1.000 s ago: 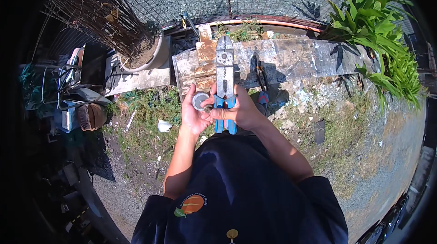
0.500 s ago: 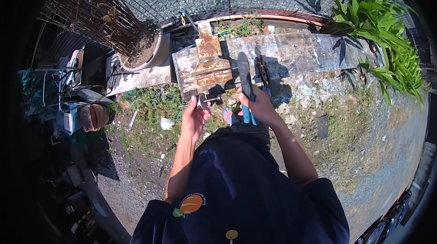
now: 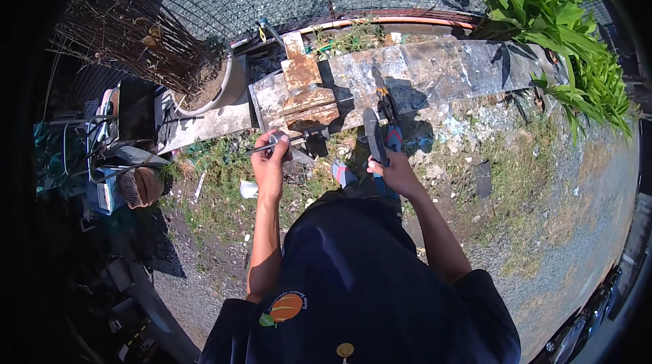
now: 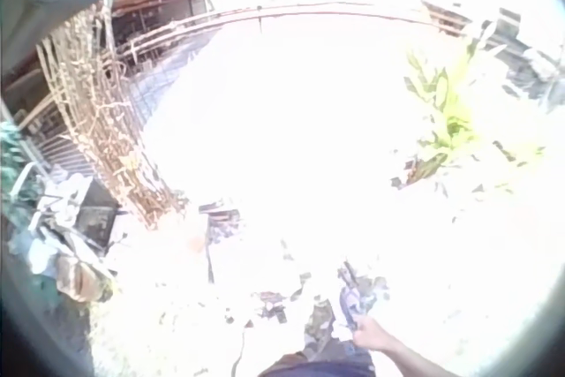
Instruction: Assembling a mechanical part using pliers and a screwdriver on an outdoor workbench.
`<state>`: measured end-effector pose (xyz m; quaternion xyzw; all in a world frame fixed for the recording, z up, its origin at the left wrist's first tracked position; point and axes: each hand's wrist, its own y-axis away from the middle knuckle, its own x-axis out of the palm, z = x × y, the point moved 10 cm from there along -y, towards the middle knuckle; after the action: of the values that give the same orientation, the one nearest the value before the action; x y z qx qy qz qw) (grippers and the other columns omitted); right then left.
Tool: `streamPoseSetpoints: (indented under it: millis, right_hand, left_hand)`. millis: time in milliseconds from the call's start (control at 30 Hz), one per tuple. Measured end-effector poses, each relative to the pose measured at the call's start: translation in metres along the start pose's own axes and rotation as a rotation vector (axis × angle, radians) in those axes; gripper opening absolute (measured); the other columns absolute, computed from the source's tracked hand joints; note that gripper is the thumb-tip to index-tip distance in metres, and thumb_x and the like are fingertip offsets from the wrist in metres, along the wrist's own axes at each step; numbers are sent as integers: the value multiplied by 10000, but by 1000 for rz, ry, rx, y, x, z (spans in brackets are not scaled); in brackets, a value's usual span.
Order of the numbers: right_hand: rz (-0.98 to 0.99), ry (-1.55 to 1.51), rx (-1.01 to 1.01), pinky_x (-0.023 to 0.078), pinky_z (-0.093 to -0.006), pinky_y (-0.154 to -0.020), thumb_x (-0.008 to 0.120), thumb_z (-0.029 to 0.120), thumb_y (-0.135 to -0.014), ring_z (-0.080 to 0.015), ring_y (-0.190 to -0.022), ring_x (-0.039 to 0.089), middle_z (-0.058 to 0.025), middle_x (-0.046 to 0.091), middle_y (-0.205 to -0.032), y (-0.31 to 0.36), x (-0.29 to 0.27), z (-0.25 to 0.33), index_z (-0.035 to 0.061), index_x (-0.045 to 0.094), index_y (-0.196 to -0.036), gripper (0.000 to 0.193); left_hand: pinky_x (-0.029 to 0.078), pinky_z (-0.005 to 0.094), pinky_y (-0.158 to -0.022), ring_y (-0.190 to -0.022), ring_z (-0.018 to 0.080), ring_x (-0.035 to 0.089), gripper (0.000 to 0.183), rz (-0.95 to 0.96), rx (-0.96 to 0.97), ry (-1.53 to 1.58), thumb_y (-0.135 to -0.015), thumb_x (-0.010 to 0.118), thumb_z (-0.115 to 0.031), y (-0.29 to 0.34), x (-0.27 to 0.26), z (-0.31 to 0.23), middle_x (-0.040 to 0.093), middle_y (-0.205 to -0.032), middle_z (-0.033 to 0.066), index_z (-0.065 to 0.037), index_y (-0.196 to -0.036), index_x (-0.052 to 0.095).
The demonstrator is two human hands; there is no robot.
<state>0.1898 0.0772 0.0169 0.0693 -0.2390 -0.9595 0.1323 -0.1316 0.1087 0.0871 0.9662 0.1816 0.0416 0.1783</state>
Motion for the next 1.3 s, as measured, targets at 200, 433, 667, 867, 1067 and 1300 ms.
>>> streamPoseSetpoints:
  millis: [200, 433, 667, 867, 1067, 1300]
  right_hand:
    - [-135, 290, -117, 525, -294, -719, 731, 171, -932, -185, -744, 691, -71, 689, -797, 13, -3, -26, -9, 733, -999, 192]
    - [-108, 340, 122, 489, -334, -671, 741, 156, -915, -159, -705, 602, -65, 691, -785, 30, -20, -53, -13, 743, -964, 176]
    - [-18, 204, 71, 466, -323, -648, 710, 208, -944, -161, -670, 584, -63, 685, -809, 5, -14, -58, 3, 723, -1015, 217]
    - [-253, 396, 33, 482, -322, -623, 673, 202, -976, -180, -639, 599, -71, 680, -815, -105, -27, -116, 16, 705, -1008, 192]
    - [-371, 39, 291, 537, -441, -702, 681, 225, -945, -269, -728, 689, -130, 699, -773, -175, -1, -157, 14, 721, -957, 215]
    - [-287, 31, 317, 535, -352, -590, 649, 94, -962, -187, -654, 645, -86, 681, -833, -196, 20, -152, 25, 660, -1106, 159]
  left_hand:
    - [499, 244, -670, -739, 113, 580, 297, 6, -56, -4, -976, 723, -184, 4, 6, 4, 651, -921, 43, -36, -1216, 630]
    - [496, 231, -672, -741, 103, 583, 312, 39, -139, 138, -964, 722, -144, 8, 2, 19, 660, -910, 45, -20, -1235, 627]
    - [501, 245, -706, -774, 109, 587, 300, 59, -94, 197, -959, 706, -127, 1, -1, 16, 653, -917, 46, -25, -1231, 630]
    - [508, 271, -765, -834, 138, 602, 351, 52, 59, 0, -960, 713, -152, -19, 9, -19, 665, -991, 63, -31, -1275, 619]
    - [518, 286, -800, -884, 168, 627, 450, 129, 230, -402, -953, 739, -174, -51, 25, -66, 689, -1037, 100, -11, -1349, 600]
    - [517, 277, -735, -822, 163, 624, 473, 143, 226, -593, -935, 759, -158, -70, 25, -66, 691, -1004, 102, 2, -1353, 606]
